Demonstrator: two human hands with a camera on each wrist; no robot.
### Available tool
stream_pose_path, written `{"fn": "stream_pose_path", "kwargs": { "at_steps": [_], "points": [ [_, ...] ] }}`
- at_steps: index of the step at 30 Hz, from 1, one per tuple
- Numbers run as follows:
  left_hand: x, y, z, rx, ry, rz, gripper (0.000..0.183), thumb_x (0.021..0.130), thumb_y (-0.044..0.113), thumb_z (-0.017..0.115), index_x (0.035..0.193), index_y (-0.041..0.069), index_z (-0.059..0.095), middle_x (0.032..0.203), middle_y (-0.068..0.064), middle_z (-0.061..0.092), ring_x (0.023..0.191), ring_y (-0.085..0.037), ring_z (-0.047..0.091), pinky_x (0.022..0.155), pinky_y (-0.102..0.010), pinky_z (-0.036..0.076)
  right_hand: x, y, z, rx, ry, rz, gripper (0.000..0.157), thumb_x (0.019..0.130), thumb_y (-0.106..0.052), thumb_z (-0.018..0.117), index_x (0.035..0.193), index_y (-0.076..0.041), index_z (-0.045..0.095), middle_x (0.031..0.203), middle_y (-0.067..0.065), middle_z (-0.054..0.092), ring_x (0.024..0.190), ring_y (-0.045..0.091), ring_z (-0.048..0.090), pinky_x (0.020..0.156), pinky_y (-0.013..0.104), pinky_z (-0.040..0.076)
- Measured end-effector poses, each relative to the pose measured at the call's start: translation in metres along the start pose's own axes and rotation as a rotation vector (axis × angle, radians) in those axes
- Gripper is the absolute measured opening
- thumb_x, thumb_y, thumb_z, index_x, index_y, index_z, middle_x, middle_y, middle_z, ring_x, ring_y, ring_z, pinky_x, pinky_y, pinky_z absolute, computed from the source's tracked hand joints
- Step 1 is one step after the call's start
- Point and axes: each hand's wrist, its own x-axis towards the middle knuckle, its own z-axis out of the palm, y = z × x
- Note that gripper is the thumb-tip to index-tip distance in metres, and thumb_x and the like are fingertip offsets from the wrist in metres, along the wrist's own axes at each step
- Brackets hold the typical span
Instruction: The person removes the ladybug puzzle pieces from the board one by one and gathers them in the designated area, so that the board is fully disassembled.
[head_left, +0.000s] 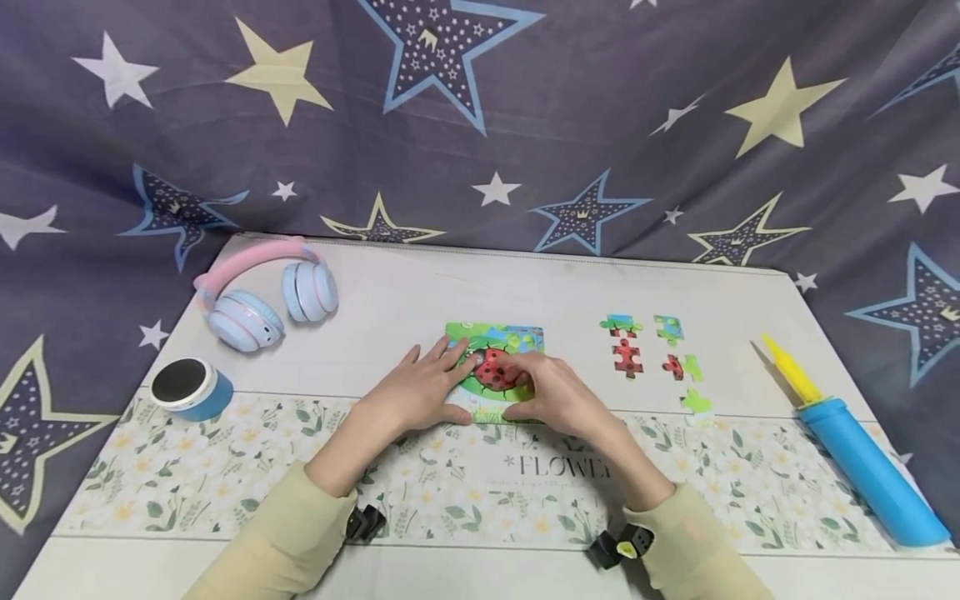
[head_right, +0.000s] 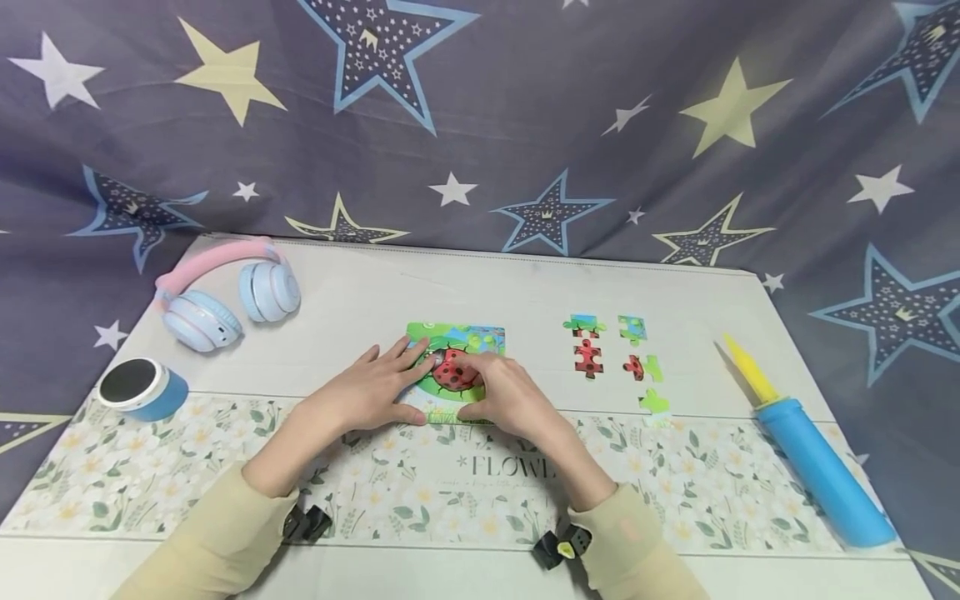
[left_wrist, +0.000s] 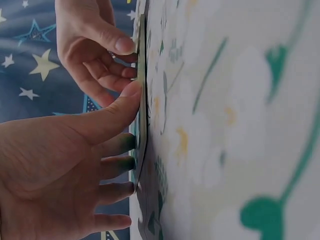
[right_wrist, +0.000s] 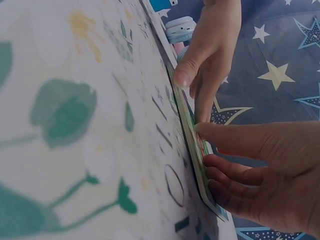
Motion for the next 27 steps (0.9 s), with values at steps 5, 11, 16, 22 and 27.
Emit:
{"fn": "stream_pose_path", "kwargs": {
  "at_steps": [5,11,16,22,27],
  "points": [
    [-0.0013,-0.0005,-0.0001,0.005,0.004,-0.004,0.088,0.094,0.051,0.069,0.164,0.015,0.028,0.175,-0.012,0.013,0.162,-0.038,0.011,0.128,-0.066,0.018,-0.0001,-0.0034,0.0038,-0.035,0.003,0.013,0.065,0.079,-0.015,0.091,0.139,-0.010,0.065,0.119,0.005,0.074,0.103,0.021,0.069,0.089,0.041,0.058],
    [-0.0029,0.0017,-0.0013,0.014,0.002,-0.011,0.088,0.095,0.050,0.069,0.164,0.014,0.028,0.175,-0.012,0.013,0.162,-0.038,0.011,0.128,-0.065,0.019,-0.0019,-0.0052,0.0057,-0.049,0.013,0.023,0.061,0.079,-0.016,0.090,0.136,-0.010,0.068,0.119,0.005,0.074,0.103,0.022,0.067,0.089,0.042,0.057],
    [-0.0028,0.0019,-0.0022,0.019,0.003,-0.005,0.080,0.100,0.047,0.063,0.164,0.014,0.029,0.174,-0.012,0.015,0.162,-0.039,0.013,0.127,-0.065,0.021,-0.0032,-0.0050,0.0064,-0.057,0.017,0.013,0.060,0.081,-0.016,0.089,0.136,-0.011,0.068,0.119,0.006,0.073,0.103,0.021,0.066,0.088,0.042,0.056],
    [-0.0022,0.0008,-0.0037,0.047,0.019,0.001,0.066,0.105,0.037,0.056,0.163,0.015,0.033,0.174,-0.012,0.019,0.161,-0.038,0.017,0.125,-0.065,0.026,-0.0032,-0.0045,0.0067,-0.058,0.014,0.017,0.060,0.081,-0.015,0.088,0.137,-0.012,0.067,0.121,0.006,0.071,0.102,0.020,0.066,0.087,0.039,0.057],
    [-0.0007,0.0010,-0.0031,0.053,0.025,0.003,0.067,0.104,0.036,0.058,0.163,0.015,0.033,0.173,-0.012,0.020,0.161,-0.038,0.018,0.124,-0.065,0.028,-0.0023,-0.0033,0.0071,-0.049,0.009,0.003,0.058,0.081,-0.012,0.088,0.136,-0.013,0.069,0.114,0.005,0.069,0.097,0.017,0.063,0.081,0.031,0.054]
  ]
}}
